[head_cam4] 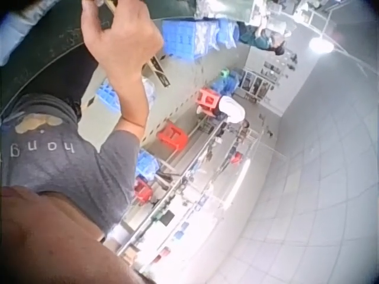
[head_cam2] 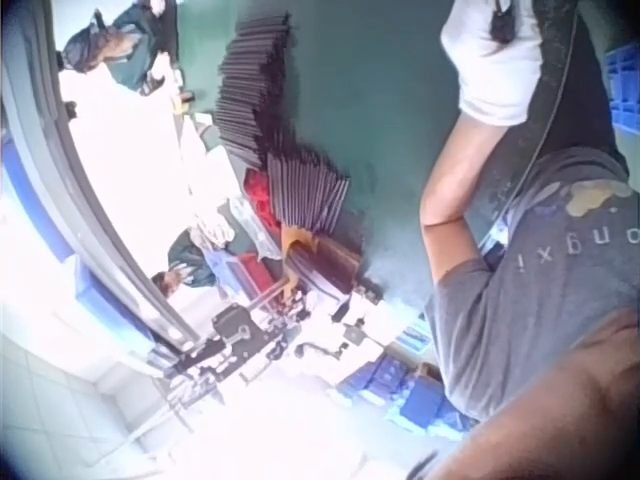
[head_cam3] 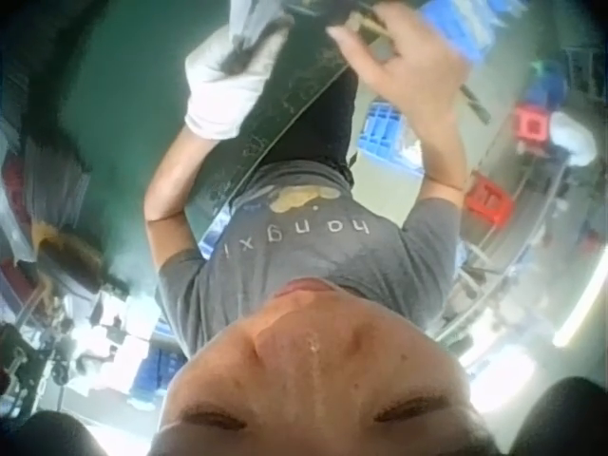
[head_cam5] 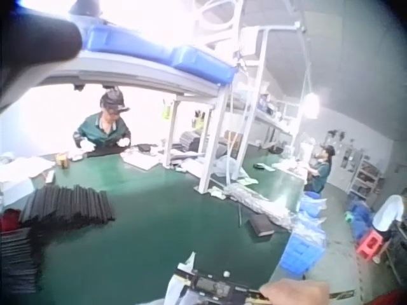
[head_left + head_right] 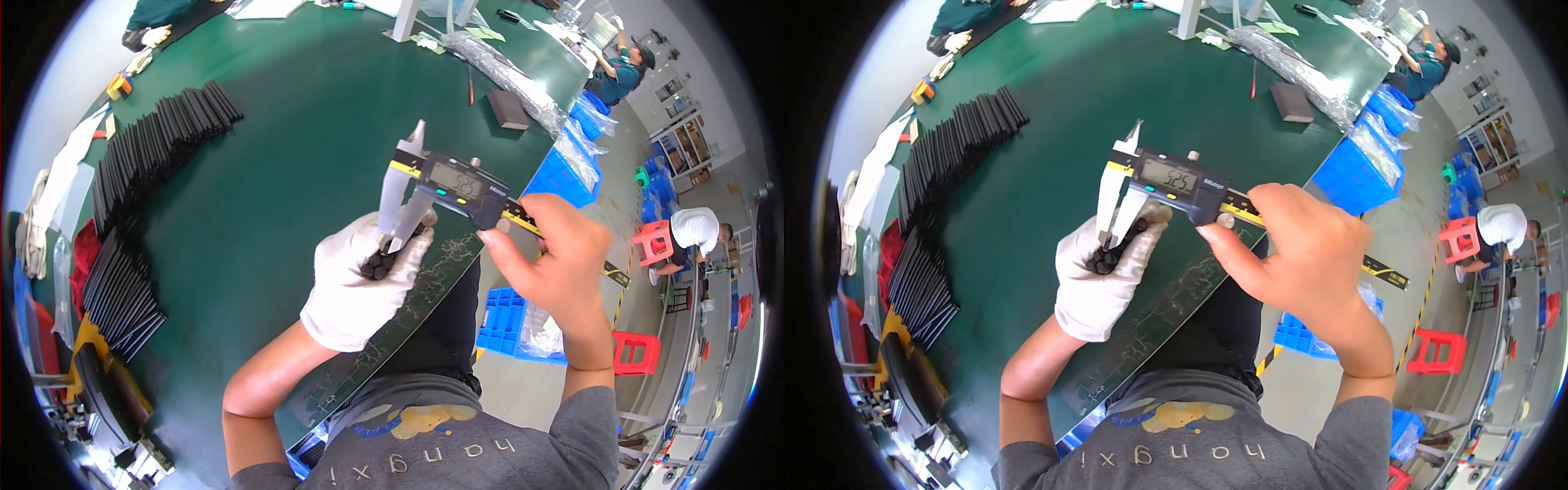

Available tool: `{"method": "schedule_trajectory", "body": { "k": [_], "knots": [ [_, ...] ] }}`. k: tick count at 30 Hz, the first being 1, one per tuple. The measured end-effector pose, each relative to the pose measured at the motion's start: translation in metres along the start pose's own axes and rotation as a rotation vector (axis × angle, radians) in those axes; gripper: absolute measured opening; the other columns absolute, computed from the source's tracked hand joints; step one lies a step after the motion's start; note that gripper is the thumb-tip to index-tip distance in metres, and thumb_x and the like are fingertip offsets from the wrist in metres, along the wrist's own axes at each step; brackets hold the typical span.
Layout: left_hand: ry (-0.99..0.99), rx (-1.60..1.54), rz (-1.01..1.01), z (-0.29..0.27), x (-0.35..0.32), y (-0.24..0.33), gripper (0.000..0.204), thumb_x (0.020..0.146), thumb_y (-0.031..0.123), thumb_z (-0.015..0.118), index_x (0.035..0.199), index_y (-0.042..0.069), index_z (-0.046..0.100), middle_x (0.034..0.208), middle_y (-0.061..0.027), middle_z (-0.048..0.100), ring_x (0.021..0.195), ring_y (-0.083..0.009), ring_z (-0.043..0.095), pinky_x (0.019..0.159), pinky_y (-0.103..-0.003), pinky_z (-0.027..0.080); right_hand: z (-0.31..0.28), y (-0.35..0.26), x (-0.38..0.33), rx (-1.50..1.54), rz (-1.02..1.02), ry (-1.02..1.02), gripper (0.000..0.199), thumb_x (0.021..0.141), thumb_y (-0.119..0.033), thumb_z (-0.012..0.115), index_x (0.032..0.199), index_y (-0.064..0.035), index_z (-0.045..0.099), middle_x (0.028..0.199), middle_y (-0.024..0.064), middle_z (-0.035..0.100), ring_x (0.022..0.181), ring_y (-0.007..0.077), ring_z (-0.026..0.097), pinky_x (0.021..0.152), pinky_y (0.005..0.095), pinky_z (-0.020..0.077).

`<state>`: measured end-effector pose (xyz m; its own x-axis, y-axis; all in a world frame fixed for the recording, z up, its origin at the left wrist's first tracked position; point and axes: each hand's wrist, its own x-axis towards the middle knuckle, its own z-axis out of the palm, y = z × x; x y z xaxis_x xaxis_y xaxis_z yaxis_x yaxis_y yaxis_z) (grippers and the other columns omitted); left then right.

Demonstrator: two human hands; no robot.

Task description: Measuring small black industrial components using a digital caliper.

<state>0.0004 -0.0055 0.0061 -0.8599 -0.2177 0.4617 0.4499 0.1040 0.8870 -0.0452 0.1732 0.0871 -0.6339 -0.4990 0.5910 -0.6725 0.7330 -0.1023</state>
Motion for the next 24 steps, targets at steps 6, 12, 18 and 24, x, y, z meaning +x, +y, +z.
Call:
{"method": "schedule_trajectory", "body": {
  "k": [6, 12, 18, 24],
  "knots": [
    [0.024, -0.064, -0.013, 0.001, -0.002, -0.003, 0.018, 0.08, -0.001, 0.065, 0.097, 0.005, 0.066, 0.079, -0.0048, 0.064, 0.067, -0.0094, 0.059, 0.063, -0.023, 0.048, 0.007, 0.004, -0.002, 0.059, -0.052, 0.002, 0.03, 0.066, -0.026, 0.076, 0.078, -0.0051, 0.059, 0.061, 0.0051, 0.056, 0.045, 0.022, 0.051, 0.04, 0.0311, 0.037],
    [-0.125, -0.069, -0.027, -0.007, 0.002, 0.001, 0.021, 0.081, -0.003, 0.062, 0.102, 0.003, 0.063, 0.084, -0.0052, 0.064, 0.072, -0.0104, 0.058, 0.066, -0.023, 0.047, 0.008, 0.009, -0.004, 0.164, -0.032, -0.062, 0.025, 0.067, -0.018, 0.072, 0.083, -0.0032, 0.059, 0.067, 0.0077, 0.058, 0.05, 0.0239, 0.055, 0.044, 0.0309, 0.0404],
    [-0.168, -0.19, -0.055, -0.008, 0.002, 0.001, 0.021, 0.082, -0.002, 0.061, 0.103, 0.002, 0.062, 0.084, -0.005, 0.062, 0.073, -0.0103, 0.057, 0.065, -0.023, 0.045, 0.009, 0.013, -0.001, 0.157, -0.076, -0.041, 0.028, 0.065, -0.022, 0.076, 0.078, -0.0043, 0.059, 0.064, 0.0067, 0.058, 0.05, 0.0226, 0.054, 0.043, 0.0304, 0.0391],
    [-0.202, -0.087, 0.01, -0.007, 0.004, 0.0, 0.02, 0.083, -0.001, 0.061, 0.103, 0.003, 0.062, 0.083, -0.0057, 0.062, 0.069, -0.0109, 0.057, 0.064, -0.024, 0.046, 0.004, 0.013, 0.003, 0.088, -0.098, -0.023, 0.03, 0.063, -0.026, 0.078, 0.072, -0.0056, 0.059, 0.06, 0.0052, 0.056, 0.046, 0.0214, 0.051, 0.041, 0.0298, 0.0368]
  ]
}}
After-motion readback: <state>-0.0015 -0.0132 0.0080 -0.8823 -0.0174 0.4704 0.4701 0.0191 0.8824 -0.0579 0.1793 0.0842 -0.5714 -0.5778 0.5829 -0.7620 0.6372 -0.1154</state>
